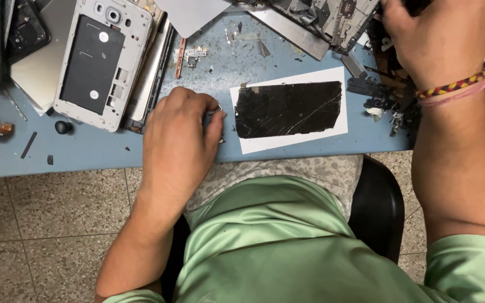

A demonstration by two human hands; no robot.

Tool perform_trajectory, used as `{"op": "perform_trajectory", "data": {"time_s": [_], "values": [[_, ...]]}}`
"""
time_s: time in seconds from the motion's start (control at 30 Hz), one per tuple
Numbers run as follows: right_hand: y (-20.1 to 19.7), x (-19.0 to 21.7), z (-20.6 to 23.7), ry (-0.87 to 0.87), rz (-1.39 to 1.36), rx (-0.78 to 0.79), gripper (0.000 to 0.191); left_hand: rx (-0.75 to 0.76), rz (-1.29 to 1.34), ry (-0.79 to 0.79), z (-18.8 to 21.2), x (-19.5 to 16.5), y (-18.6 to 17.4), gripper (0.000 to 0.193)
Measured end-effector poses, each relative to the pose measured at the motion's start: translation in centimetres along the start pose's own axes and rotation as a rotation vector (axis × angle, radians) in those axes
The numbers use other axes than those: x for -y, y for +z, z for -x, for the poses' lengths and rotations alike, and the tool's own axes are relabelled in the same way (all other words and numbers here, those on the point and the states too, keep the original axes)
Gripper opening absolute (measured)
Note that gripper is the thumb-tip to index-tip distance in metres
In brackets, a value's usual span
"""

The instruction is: The person uses a green-handled screwdriver to remove screws and pry open a smartphone with a cracked screen. They detach the screen assembly, set it aside, and then use the screwdriver to scrape residue from the phone's internal frame.

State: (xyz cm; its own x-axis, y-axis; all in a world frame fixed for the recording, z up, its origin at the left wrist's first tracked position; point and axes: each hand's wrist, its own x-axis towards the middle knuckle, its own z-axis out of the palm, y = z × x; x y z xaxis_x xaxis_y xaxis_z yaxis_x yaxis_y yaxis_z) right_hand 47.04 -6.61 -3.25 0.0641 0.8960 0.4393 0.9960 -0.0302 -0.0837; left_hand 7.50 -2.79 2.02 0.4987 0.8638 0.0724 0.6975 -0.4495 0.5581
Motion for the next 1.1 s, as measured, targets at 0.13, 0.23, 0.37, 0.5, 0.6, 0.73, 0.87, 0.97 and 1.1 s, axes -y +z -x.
{"op": "perform_trajectory", "data": {"time_s": [0.13, 0.23, 0.37, 0.5, 0.6, 0.73, 0.87, 0.97, 1.1], "values": [[0.1, -0.1, 0.0, 0.009, -0.005, 0.003, 0.003, 0.007, 0.012, 0.008, -0.3, 0.0, -0.1, 0.014], [0.3, -0.3, -0.1, 0.021, -0.013, -0.005, 0.002, 0.045, -0.033, -0.007, -0.7, 0.0, 0.1, 0.018], [0.4, -1.1, 0.4, 0.064, -0.097, -0.049, 0.001, 0.044, -0.069, 0.011, -0.7, -0.1, 0.4, 0.017], [0.1, -2.3, 1.9, 0.192, -0.368, -0.144, 0.003, 0.034, -0.129, 0.031, -0.7, -0.1, 0.4, 0.017], [-0.2, -2.3, 2.7, 0.36, -0.658, -0.215, 0.007, 0.006, -0.101, 0.055, -0.6, -0.2, 0.1, 0.017], [-2.4, 0.5, 3.9, 0.466, -1.053, -0.21, 0.007, -0.027, 0.012, 0.096, -0.4, -1.0, 0.1, 0.017], [-4.1, 5.2, 3.7, 0.557, -1.502, -0.171, 0.024, -0.016, 0.095, 0.209, -1.7, -2.2, 2.4, 0.016], [-4.7, 8.4, 3.9, 0.662, -1.77, -0.069, 0.035, -0.019, 0.11, 0.272, -2.6, -3.0, 4.2, 0.019], [-4.5, 10.5, 5.1, 0.598, -1.959, 0.041, 0.034, -0.062, 0.074, 0.299, -1.7, -2.9, 4.5, 0.025]]}}
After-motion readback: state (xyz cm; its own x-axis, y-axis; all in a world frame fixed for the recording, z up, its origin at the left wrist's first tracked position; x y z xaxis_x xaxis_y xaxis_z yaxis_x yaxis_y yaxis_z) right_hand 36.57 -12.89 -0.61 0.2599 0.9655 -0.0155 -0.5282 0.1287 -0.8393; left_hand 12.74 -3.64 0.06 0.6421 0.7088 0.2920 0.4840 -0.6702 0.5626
